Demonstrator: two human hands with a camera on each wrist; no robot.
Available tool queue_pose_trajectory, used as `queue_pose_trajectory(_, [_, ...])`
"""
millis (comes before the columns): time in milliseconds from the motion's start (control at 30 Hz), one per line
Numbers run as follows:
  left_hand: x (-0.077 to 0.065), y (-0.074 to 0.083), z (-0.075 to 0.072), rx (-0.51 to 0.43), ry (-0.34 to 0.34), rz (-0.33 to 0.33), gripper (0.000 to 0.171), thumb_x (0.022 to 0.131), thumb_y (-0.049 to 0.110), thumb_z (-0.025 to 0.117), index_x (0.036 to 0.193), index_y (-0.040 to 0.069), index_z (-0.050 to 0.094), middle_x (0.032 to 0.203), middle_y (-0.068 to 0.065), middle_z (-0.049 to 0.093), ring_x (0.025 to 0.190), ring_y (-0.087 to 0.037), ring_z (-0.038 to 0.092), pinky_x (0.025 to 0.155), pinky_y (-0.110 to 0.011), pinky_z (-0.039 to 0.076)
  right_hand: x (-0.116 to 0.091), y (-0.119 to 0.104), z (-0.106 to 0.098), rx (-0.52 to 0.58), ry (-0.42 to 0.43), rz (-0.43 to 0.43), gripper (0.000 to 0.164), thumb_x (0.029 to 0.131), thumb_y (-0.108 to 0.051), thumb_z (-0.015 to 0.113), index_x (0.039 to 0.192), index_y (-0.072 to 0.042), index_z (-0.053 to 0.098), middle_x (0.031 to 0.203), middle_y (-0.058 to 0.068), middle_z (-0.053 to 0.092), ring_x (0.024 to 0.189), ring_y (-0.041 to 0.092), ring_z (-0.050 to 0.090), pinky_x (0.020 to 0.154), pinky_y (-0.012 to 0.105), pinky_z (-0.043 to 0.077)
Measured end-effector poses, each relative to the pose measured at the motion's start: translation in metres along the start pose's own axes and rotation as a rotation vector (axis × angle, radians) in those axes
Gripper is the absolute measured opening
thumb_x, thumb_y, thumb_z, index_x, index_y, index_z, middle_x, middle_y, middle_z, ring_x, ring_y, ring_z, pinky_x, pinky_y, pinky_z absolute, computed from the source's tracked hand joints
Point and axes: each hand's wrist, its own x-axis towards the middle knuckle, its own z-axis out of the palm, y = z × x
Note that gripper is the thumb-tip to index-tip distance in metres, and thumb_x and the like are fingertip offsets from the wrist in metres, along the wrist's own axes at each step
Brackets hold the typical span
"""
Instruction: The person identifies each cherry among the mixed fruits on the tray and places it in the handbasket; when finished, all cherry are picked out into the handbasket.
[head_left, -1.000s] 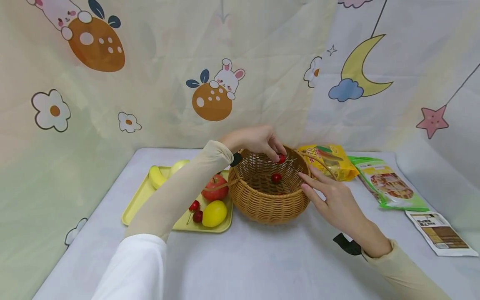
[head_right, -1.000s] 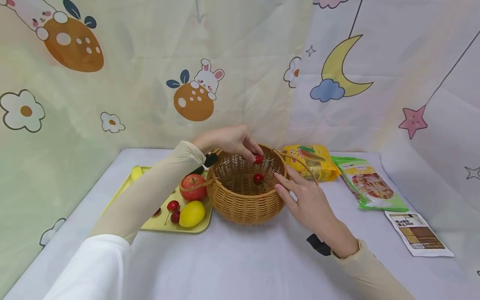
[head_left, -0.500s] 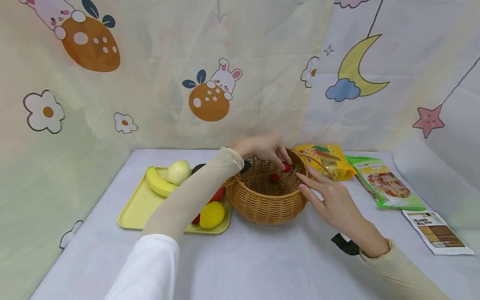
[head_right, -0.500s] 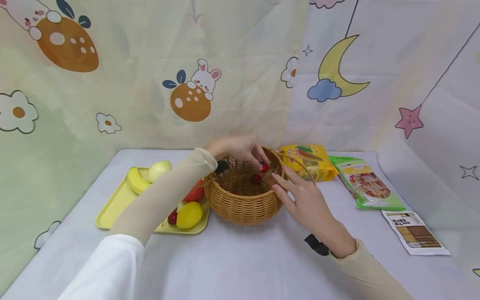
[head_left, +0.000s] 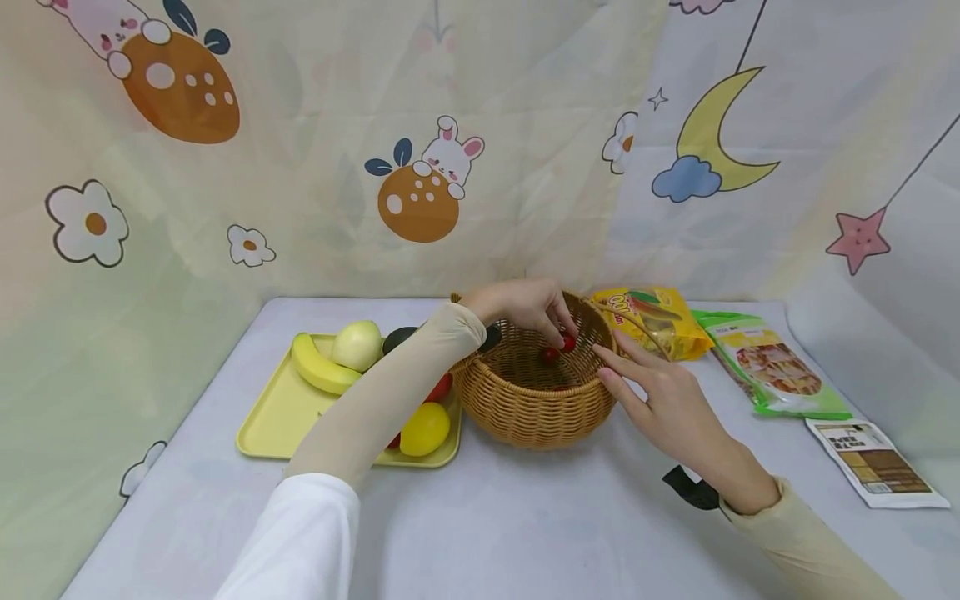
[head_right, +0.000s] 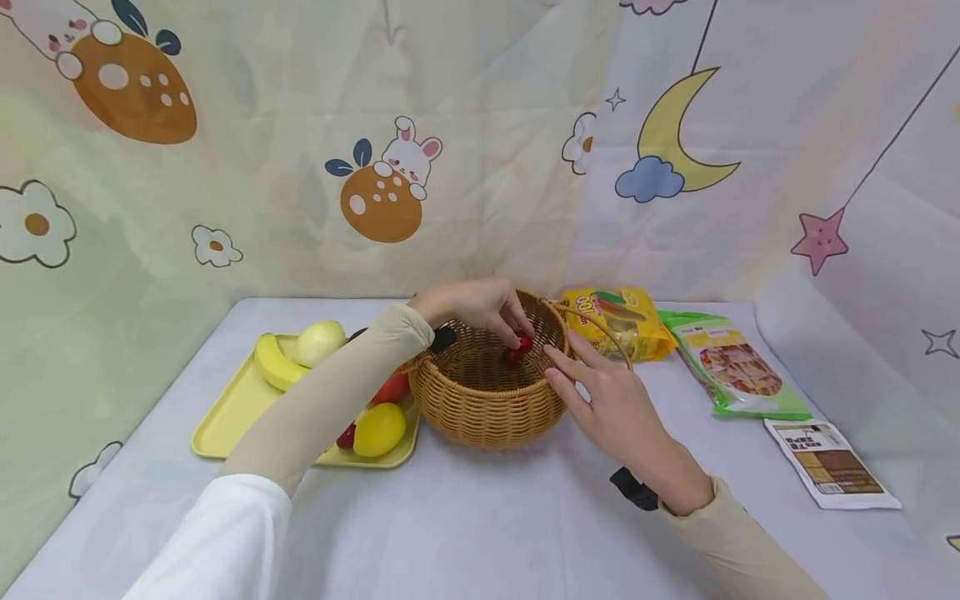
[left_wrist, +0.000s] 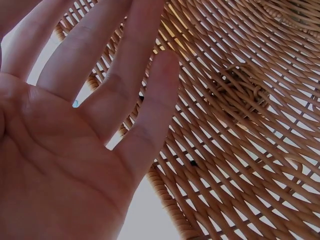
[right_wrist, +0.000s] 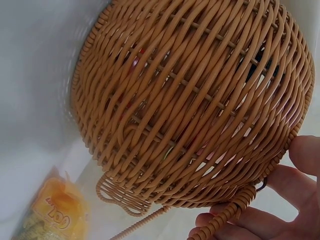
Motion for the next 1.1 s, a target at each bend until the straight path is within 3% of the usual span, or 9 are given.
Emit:
queue_pose_trajectory(433, [0.0008,0.001,0.001,0.01,-0.015,-0.012,0.032,0.092,0.012,0.078,0.124,0.008,0.075,0.124,-0.007,0.075,0.112,-0.015,0.073,0.094,-0.024,0.057,0.0002,0.0008,0.0003,-0.005,0.006,-0.001,0.039,0.102,-0.024,0.064,0.139,-0.011,0.065,0.148,0.028,0.054,0.042,-0.001,0.019,0.048,0.021,0.028])
queue_pose_trajectory(1100, [0.0002,-0.0002,0.0015,0.056,-0.019,-0.009,0.031,0.092,0.015,0.078,0.122,0.013,0.077,0.12,-0.005,0.077,0.111,-0.014,0.074,0.093,-0.024,0.057,-0.0002,0.0007,0.0011,0.008,-0.001,0.009,0.039,0.103,-0.025,0.063,0.14,-0.013,0.065,0.149,0.027,0.054,0.041,-0.002,0.016,0.048,0.021,0.028])
